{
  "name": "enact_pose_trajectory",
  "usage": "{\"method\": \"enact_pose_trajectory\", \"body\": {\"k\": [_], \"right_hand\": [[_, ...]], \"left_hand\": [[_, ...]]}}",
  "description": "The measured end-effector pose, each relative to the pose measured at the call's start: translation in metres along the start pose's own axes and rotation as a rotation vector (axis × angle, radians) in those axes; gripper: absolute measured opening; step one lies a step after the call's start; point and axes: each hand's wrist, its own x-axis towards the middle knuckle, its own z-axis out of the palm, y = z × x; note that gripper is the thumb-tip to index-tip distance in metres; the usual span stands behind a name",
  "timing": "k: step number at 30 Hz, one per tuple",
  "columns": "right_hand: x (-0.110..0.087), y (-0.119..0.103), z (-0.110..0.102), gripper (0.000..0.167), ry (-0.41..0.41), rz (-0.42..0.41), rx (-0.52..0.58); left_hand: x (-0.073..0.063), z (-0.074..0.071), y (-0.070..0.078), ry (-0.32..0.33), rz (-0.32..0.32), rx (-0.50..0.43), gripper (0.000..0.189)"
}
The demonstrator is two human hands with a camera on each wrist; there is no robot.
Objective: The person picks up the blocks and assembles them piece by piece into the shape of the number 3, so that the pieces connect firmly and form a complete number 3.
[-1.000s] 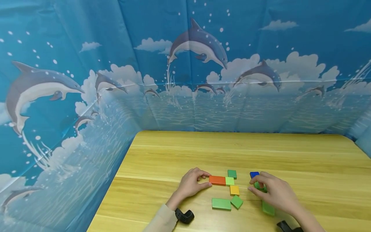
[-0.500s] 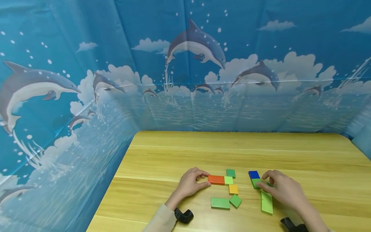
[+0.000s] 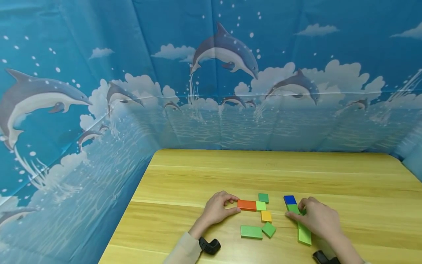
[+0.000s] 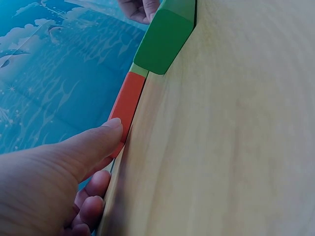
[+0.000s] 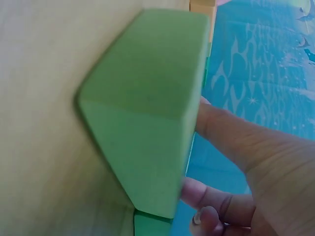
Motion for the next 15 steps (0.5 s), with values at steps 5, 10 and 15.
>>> {"method": "enact_pose_trajectory", "body": {"k": [5,10,15], "right_hand": [[-0.0007,-0.0001,0.0016,0.049,-0.009,-0.009,-0.025],[-0.0035,-0.0021,0.0023,0.047,-0.043,-0.018,-0.034],[-0.0068,-0.0067,0.0027,0.047,-0.069,-0.022,-0.017]], "left_hand": [[0.0003,0.001,0.0003,-0.006,-0.006,-0.002,0.032],[-0.0004,0.0032,-0.0003,-0.01,-0.014,0.0,0.032],[-0.0008,0.004,-0.0005,-0.006,-0.015,0.005,0.032]]}}
